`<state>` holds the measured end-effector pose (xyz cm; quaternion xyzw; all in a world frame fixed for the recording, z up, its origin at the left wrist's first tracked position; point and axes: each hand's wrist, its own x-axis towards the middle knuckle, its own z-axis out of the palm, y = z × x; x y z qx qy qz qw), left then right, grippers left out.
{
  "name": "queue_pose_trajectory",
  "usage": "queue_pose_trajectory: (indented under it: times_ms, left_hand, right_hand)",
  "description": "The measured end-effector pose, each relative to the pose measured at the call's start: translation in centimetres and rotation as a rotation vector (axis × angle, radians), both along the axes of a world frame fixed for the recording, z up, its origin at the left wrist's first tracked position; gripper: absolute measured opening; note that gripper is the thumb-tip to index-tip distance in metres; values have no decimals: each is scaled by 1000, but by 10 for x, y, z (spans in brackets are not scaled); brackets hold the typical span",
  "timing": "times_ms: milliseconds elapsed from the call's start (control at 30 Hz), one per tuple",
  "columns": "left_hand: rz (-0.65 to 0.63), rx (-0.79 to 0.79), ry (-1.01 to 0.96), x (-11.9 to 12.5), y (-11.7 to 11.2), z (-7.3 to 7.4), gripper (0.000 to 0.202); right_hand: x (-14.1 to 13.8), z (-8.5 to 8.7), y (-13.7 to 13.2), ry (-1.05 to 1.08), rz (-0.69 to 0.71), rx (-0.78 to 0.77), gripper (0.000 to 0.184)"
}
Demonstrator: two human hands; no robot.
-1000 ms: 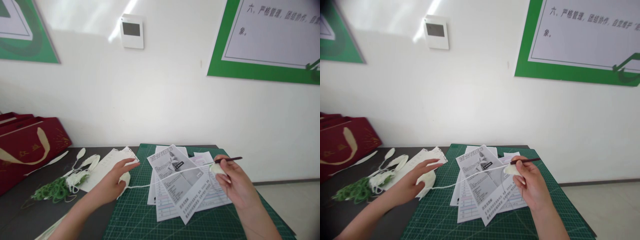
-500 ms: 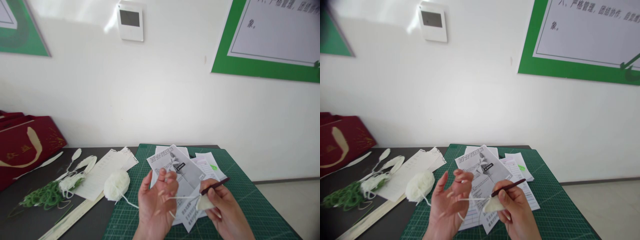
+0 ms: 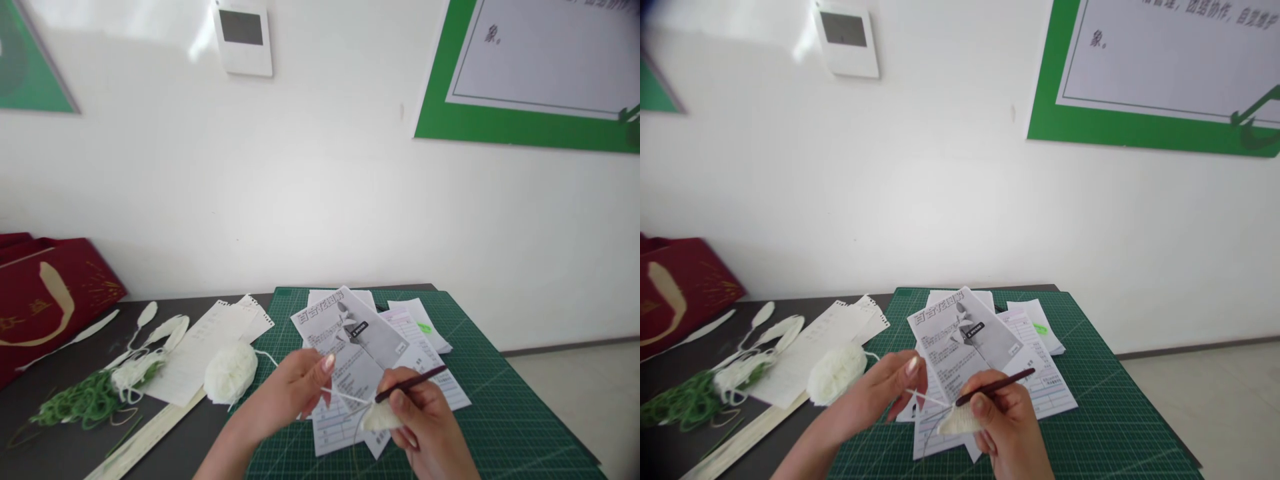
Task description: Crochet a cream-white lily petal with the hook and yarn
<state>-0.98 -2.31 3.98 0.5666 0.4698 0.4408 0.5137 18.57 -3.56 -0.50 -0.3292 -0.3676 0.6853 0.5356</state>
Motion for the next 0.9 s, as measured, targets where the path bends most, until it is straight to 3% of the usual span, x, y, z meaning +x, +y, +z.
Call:
queue_pose_trajectory:
  times_ms: [100,233,267,333,467,567,700,900]
  left_hand:
    - [-138,-138,-301,4,-2,-15,68]
    - [-112,-241,-610,23,-12,-29,51]
    - [-123,-315,-743,26,-15,-30,54]
    - [-98,-352,-805,32,-18,-31,60]
    - [46,-264,-703,42,-21,-33,66]
    - [164,-229,-678,47,-19,-39,65]
    - [234,-248,-645,46,-12,-48,78]
    - [242,-274,-557,34,5,-59,82]
  right_hand:
    - [-5,-8,2,22,3,-8,27]
    - [-12,-14,2,-11,-54,25,28]
    - [-14,-15,2,-26,-85,41,28]
    - [-17,-16,1,-52,-156,57,27]
    - [-25,-20,-2,-66,-266,21,27]
    - [-32,-22,-3,-54,-270,4,27]
    - [-38,-21,4,8,-275,39,24]
    - [-33,-21,28,194,-99,-290,24]
